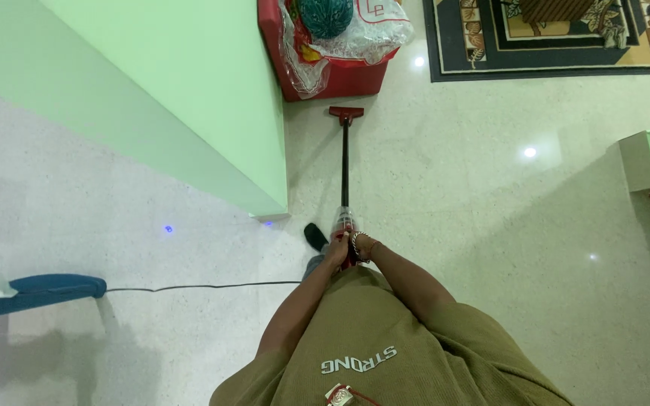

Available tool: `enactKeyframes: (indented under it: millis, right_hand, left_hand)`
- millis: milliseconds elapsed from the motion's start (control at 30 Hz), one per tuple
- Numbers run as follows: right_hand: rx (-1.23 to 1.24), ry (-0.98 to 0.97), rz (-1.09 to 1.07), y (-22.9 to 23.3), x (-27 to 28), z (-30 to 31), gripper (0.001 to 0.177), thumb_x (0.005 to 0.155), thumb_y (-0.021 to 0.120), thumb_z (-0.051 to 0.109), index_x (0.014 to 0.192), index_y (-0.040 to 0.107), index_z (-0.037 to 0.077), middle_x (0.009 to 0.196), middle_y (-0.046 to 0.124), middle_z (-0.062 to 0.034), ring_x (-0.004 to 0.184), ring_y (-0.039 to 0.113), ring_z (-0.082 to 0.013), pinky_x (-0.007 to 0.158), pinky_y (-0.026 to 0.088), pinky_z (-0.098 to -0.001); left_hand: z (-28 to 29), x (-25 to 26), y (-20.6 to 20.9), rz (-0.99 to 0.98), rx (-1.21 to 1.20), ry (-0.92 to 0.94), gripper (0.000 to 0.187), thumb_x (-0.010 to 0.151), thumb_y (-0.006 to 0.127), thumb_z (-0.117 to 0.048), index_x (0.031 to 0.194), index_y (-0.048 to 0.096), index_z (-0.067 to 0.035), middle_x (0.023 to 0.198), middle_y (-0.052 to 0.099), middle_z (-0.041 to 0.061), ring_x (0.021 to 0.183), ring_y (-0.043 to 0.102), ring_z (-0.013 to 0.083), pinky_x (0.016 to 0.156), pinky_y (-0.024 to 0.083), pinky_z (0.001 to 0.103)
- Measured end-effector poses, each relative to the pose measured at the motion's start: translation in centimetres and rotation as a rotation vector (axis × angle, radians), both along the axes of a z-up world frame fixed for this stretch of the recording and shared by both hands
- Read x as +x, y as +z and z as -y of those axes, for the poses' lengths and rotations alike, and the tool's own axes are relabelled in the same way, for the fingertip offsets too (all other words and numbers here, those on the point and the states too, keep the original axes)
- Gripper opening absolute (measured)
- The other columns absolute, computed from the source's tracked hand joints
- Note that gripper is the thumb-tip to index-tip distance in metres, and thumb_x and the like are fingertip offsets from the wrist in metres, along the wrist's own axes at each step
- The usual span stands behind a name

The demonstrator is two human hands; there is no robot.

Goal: The person vacuums the tiled floor throughout the room and hallway using a vacuum cleaner.

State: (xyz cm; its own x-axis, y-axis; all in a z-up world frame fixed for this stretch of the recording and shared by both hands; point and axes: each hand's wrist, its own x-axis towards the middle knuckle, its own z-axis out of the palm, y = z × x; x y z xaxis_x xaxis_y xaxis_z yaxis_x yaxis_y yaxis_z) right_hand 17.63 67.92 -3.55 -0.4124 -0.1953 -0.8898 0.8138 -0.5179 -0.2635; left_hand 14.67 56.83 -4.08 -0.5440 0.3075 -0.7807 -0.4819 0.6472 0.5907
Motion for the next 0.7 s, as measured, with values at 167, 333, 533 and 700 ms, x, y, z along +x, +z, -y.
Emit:
enactKeyframes:
  millis: [167, 333, 533, 700]
  right_hand:
    - [0.058, -0.059, 0.042, -1.2, -3.8, -1.1, 0.053, 0.108, 0.042, 0.045, 0.124, 0.061, -0.002, 0.119, 0.067, -0.0215, 0.094, 0.065, -0.0304, 0.080, 0.058, -0.0444]
    - [0.127, -0.102, 0.082, -0.8, -7.4, -3.1, 0.051, 0.108, 0.042, 0.043, 0.129, 0.058, -0.001, 0.124, 0.065, -0.0210, 0.099, 0.065, -0.0299, 0.083, 0.057, -0.0438]
    - [0.202, -0.122, 0.145, -1.6, -5.8, -1.7, 0.051, 0.108, 0.041, 0.042, 0.135, 0.055, 0.001, 0.130, 0.063, -0.0204, 0.104, 0.064, -0.0293, 0.088, 0.055, -0.0431]
    - [0.281, -0.096, 0.156, -1.3, -1.6, 0.2, 0.051, 0.108, 0.041, 0.040, 0.140, 0.052, 0.003, 0.134, 0.061, -0.0199, 0.108, 0.064, -0.0287, 0.091, 0.054, -0.0426]
  left_hand:
    - [-2.7, -4.9, 0.4, 0.282, 0.210, 0.179, 0.068, 0.105, 0.038, -0.054, 0.148, 0.049, -0.003, 0.139, 0.061, 0.021, 0.123, 0.062, 0.0324, 0.102, 0.052, 0.042]
    - [-3.9, -8.2, 1.1, 0.456, 0.298, 0.289, 0.055, 0.104, 0.040, -0.045, 0.153, 0.044, -0.020, 0.139, 0.061, 0.017, 0.119, 0.064, 0.0293, 0.099, 0.056, 0.044]
    - [-4.7, -7.6, 0.1, 0.562, 0.052, 0.248, 0.067, 0.103, 0.043, -0.056, 0.154, 0.039, -0.014, 0.143, 0.054, 0.018, 0.124, 0.057, 0.0330, 0.100, 0.049, 0.051]
    - [-2.9, -1.7, -0.1, 0.587, 0.271, 0.345, 0.068, 0.102, 0.046, -0.052, 0.150, 0.044, -0.004, 0.139, 0.061, 0.020, 0.122, 0.063, 0.0328, 0.098, 0.056, 0.045]
